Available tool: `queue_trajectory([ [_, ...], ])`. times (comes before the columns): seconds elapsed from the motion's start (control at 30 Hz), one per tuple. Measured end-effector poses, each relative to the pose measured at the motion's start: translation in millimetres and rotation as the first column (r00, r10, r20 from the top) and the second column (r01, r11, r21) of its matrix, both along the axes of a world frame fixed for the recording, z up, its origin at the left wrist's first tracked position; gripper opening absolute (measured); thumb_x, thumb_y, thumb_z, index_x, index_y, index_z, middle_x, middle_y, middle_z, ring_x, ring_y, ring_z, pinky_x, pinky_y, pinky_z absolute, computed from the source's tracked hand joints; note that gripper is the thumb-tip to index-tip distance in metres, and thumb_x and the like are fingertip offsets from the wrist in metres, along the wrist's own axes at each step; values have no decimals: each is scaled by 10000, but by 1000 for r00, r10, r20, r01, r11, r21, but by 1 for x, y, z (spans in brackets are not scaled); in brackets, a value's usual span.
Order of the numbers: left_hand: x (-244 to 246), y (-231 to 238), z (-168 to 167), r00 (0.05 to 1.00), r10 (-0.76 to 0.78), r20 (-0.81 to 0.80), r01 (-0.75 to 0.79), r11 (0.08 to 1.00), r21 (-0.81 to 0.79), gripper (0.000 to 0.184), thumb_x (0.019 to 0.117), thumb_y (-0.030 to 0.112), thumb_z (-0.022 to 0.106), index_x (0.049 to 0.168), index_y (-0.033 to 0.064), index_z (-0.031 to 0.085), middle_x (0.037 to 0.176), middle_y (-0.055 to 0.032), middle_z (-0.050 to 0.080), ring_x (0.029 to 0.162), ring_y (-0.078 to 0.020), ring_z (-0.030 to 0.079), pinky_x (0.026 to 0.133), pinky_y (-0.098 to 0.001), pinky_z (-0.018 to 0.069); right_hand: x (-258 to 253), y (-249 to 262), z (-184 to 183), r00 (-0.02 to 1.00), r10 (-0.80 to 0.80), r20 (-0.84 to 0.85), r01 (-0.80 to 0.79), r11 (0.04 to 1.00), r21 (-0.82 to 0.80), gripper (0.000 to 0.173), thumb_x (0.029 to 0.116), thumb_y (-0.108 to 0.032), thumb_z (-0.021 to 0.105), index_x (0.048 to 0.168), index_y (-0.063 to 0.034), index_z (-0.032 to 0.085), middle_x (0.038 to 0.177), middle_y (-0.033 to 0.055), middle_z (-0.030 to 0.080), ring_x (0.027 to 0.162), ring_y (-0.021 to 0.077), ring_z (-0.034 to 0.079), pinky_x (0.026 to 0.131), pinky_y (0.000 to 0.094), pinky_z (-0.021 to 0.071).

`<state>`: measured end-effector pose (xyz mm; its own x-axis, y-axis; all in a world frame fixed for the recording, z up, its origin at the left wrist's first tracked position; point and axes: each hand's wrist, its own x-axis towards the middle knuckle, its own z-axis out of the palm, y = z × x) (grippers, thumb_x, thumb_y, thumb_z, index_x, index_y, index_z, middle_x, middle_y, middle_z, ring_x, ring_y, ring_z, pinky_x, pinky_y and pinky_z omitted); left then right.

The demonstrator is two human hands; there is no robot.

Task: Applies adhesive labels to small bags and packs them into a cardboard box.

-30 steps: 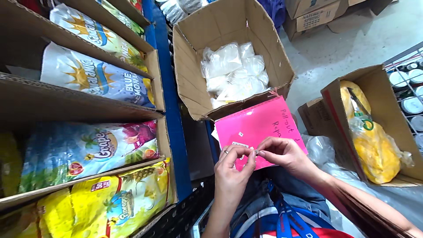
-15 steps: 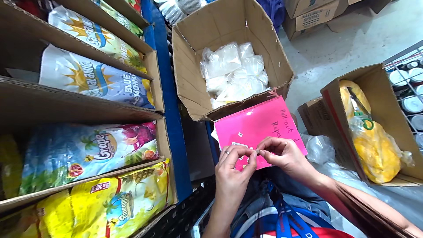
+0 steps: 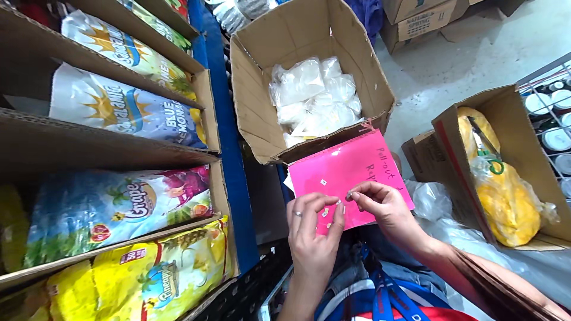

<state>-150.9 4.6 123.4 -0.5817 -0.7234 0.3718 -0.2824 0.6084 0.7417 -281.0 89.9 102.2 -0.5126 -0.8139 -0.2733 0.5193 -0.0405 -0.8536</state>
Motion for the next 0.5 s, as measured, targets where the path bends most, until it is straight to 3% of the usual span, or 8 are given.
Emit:
queue_trajectory([
  [0.17,-4,6,-4,999,-4,35,10,985,-174,83,925,167,710,961,107,756,969,-36,649,1035,-111,567,925,-185,430,3,-1,-1,998,-57,3,57,998,-31,125,964,-1,599,950,-53,711,845,-56,704,733,-24,623,703,140,523],
  [0.5,-14,8,-6,997,59,57,-42,966,-254,89,909,154,723,937,78,760,937,-57,649,1004,-131,571,906,-186,428,7,2,-1,989,-108,-97,101,992,-70,100,939,1,636,953,-25,732,928,-29,706,811,-12,646,756,148,550],
])
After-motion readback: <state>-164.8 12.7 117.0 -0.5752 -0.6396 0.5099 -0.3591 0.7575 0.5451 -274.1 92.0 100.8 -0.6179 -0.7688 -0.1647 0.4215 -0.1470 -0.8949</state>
